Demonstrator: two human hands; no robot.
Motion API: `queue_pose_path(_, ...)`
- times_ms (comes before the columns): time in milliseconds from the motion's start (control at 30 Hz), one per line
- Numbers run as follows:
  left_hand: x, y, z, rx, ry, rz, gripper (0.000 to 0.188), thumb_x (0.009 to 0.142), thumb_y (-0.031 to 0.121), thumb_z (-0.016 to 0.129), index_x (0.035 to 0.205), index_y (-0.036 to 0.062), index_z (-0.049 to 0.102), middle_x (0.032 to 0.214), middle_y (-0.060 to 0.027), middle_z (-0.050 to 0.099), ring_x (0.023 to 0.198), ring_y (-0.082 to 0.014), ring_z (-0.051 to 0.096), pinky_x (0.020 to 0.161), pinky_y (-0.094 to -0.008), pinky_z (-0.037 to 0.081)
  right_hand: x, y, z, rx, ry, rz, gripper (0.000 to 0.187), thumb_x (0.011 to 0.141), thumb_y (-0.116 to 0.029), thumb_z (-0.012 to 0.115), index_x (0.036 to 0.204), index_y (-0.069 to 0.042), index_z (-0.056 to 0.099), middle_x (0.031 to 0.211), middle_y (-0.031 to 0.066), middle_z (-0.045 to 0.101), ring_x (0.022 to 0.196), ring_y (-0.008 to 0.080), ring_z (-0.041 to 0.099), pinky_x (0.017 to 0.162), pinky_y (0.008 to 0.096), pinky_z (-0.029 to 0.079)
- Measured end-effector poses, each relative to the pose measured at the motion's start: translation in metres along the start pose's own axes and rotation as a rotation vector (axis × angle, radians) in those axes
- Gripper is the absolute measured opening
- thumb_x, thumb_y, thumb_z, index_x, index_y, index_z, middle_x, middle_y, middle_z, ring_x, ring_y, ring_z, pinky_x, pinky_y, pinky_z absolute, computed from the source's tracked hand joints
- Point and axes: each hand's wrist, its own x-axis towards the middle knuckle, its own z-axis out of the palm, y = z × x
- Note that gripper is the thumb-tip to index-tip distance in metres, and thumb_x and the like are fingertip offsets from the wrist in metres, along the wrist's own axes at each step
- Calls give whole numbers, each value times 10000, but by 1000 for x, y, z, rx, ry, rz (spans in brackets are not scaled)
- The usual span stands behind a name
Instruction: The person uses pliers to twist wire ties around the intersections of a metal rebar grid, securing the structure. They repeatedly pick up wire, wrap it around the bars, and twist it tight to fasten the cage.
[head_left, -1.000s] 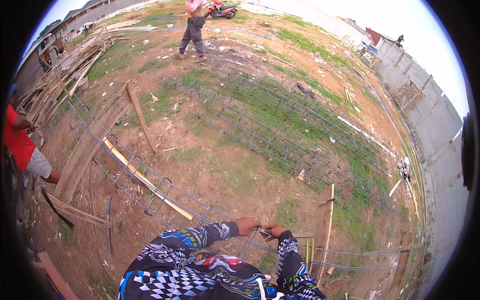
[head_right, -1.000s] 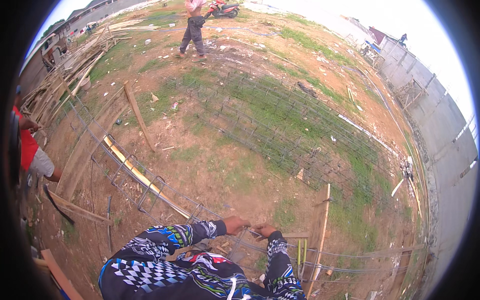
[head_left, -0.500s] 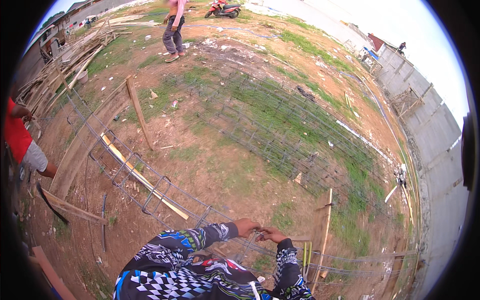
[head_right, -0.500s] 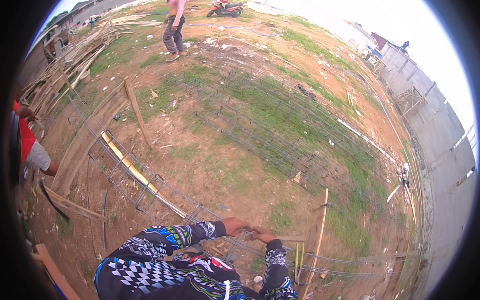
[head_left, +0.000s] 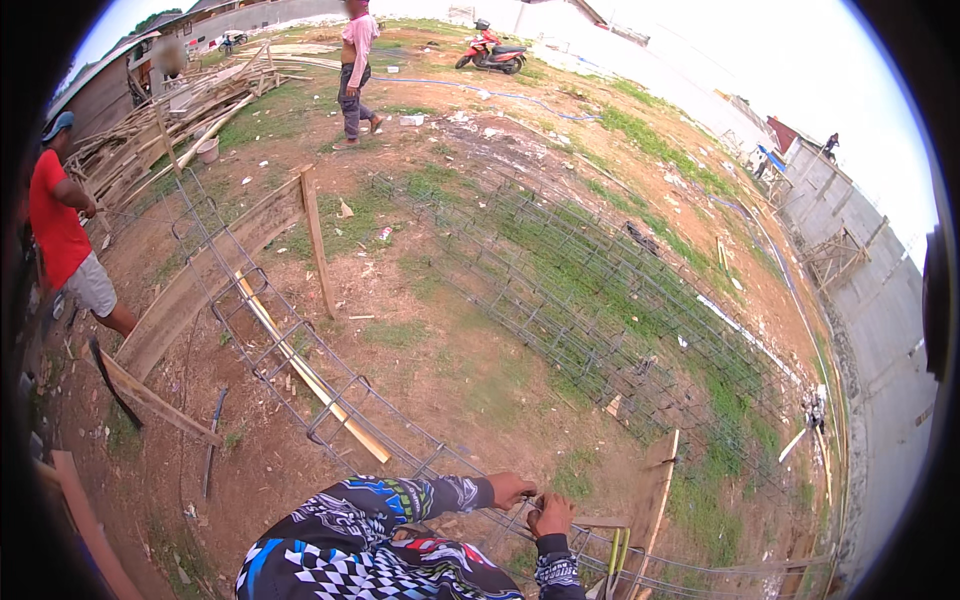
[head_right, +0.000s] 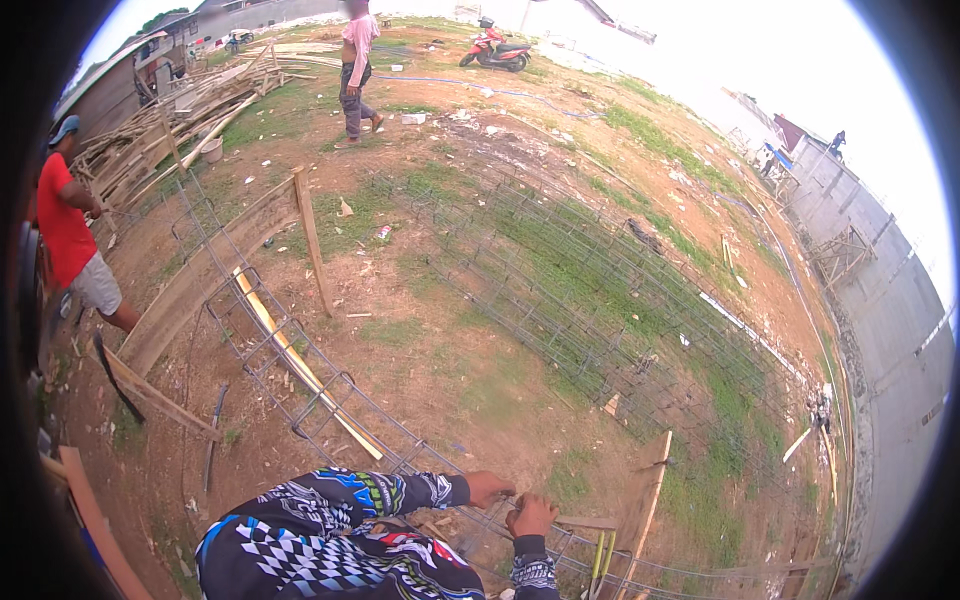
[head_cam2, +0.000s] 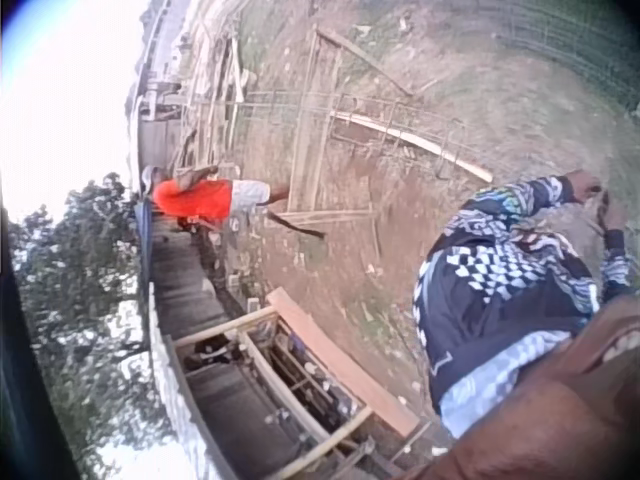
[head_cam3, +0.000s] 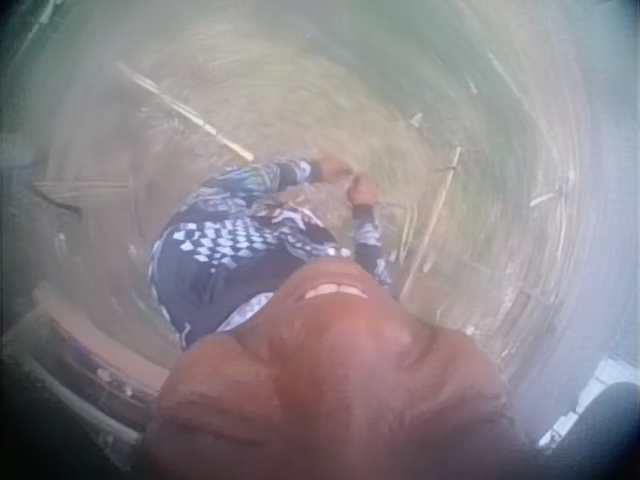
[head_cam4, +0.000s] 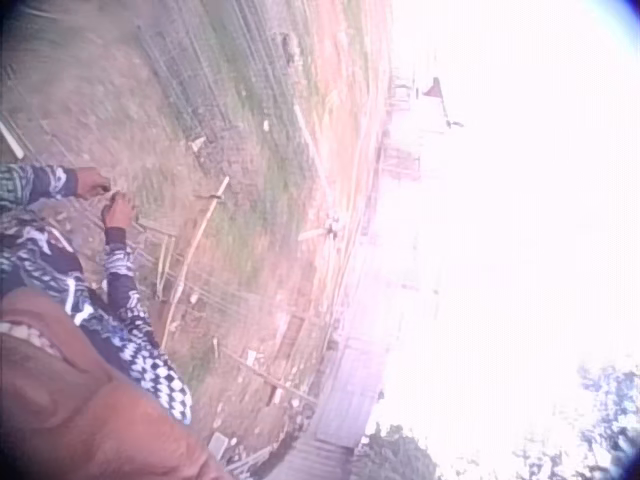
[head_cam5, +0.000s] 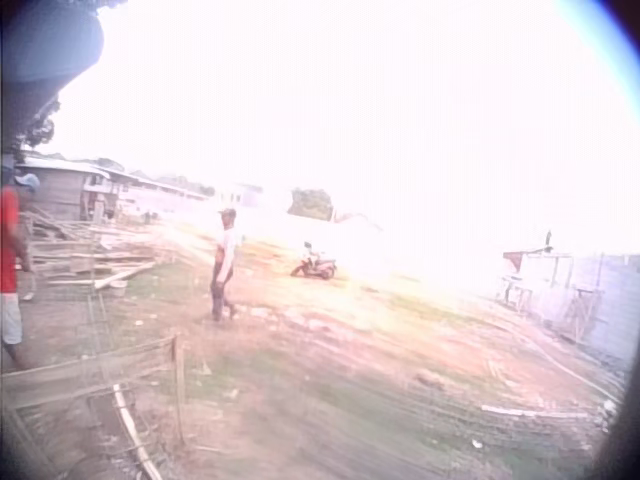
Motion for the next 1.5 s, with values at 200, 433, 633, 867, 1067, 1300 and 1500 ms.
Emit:
queue_pose_path(200,-1,2,5,45,53,113,314,778,110,621,1085,90,558,821,-205,643,806,-422,623,680,-517,470,-46,7,12,-33,302,-80,193,680,-76,643,871,-56,660,822,169,594,862,357,576,798,449,445)
queue_pose_path(433,2,-1,10,-38,103,59,298,644,46,636,926,58,541,759,-193,601,777,-426,590,654,-502,451,-46,30,35,-59,135,-10,367,899,-440,547,1056,-155,719,936,113,701,859,343,655,647,456,527)
queue_pose_path(633,11,-1,16,-88,67,171,267,640,33,626,897,52,558,747,-184,605,768,-414,597,641,-493,446,-43,34,19,171,-307,123,525,898,-520,543,1241,-135,643,1128,200,665,1019,345,651,905,472,488)
queue_pose_path(867,8,-12,15,-54,58,147,266,688,35,621,953,40,597,843,-193,644,839,-400,622,701,-488,470,-25,10,-7,188,-300,-20,287,739,-108,593,976,-62,747,812,197,693,806,359,656,766,433,506)
queue_pose_path(1067,6,-4,7,-99,51,36,292,691,44,612,981,57,649,906,-175,679,878,-373,646,742,-456,502,9,-27,-63,-333,-247,-371,135,722,-136,612,821,-87,690,866,127,651,930,315,572,826,443,409)
queue_pose_path(1300,10,-14,-7,-202,36,-146,322,679,107,664,989,34,711,923,-167,713,904,-303,689,825,-381,538,90,-19,-71,-318,-266,-853,104,820,-189,599,888,-179,677,892,44,639,932,226,570,825,410,404)
queue_pose_path(1500,21,-11,0,-356,-55,-147,324,667,29,657,984,12,723,977,-155,720,922,-241,694,846,-341,539,80,54,-31,396,-407,-253,213,823,-301,644,884,-119,736,896,99,698,861,312,644,777,439,486)
